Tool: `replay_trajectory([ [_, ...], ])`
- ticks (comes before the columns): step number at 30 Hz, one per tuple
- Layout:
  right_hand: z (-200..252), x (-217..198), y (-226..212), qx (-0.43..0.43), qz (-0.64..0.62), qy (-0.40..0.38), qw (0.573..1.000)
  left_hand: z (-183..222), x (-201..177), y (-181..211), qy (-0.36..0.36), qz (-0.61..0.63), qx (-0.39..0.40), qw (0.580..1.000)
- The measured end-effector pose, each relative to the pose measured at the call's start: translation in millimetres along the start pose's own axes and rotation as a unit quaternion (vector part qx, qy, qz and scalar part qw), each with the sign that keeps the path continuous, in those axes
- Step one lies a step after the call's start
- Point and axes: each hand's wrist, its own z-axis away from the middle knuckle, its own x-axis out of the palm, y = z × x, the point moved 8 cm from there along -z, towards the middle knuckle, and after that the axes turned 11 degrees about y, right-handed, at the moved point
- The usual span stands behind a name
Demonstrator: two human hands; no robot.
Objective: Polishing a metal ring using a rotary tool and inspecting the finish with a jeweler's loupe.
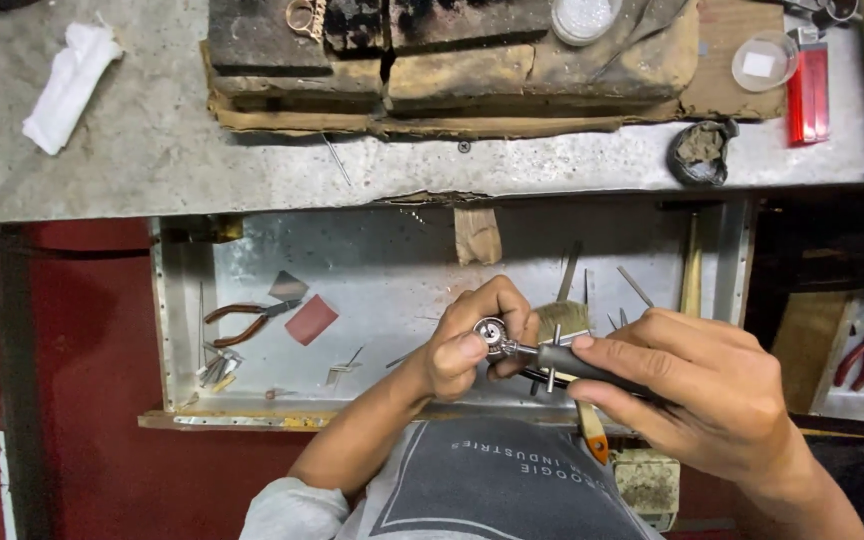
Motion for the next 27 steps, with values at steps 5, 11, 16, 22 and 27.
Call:
replay_trajectory([
  [5, 3.4, -1.0, -0.6, 0.001, 0.008, 0.008, 1.0, 2.3, -2.6, -4.3, -0.004, -0.034, 0.013, 0.999],
  [11, 0.5, -4.3, -2.3, 0.003, 0.002, 0.009, 1.0, -1.5, 0.6, 5.0, -0.006, -0.123, 0.102, 0.987],
  [16, 6.5, -7.9, 1.6, 0.006, 0.007, 0.006, 1.0, -4.2, 6.0, 6.9, -0.016, -0.143, 0.116, 0.983],
  [22, 35.2, 5.1, 25.3, 0.052, 0.005, -0.051, 0.997, -1.4, 4.9, -1.2, 0.005, -0.189, 0.16, 0.969],
  [27, 58.4, 15.9, 53.3, 0.167, -0.015, -0.151, 0.974, 1.2, 14.8, -1.3, -0.018, -0.278, 0.219, 0.935],
])
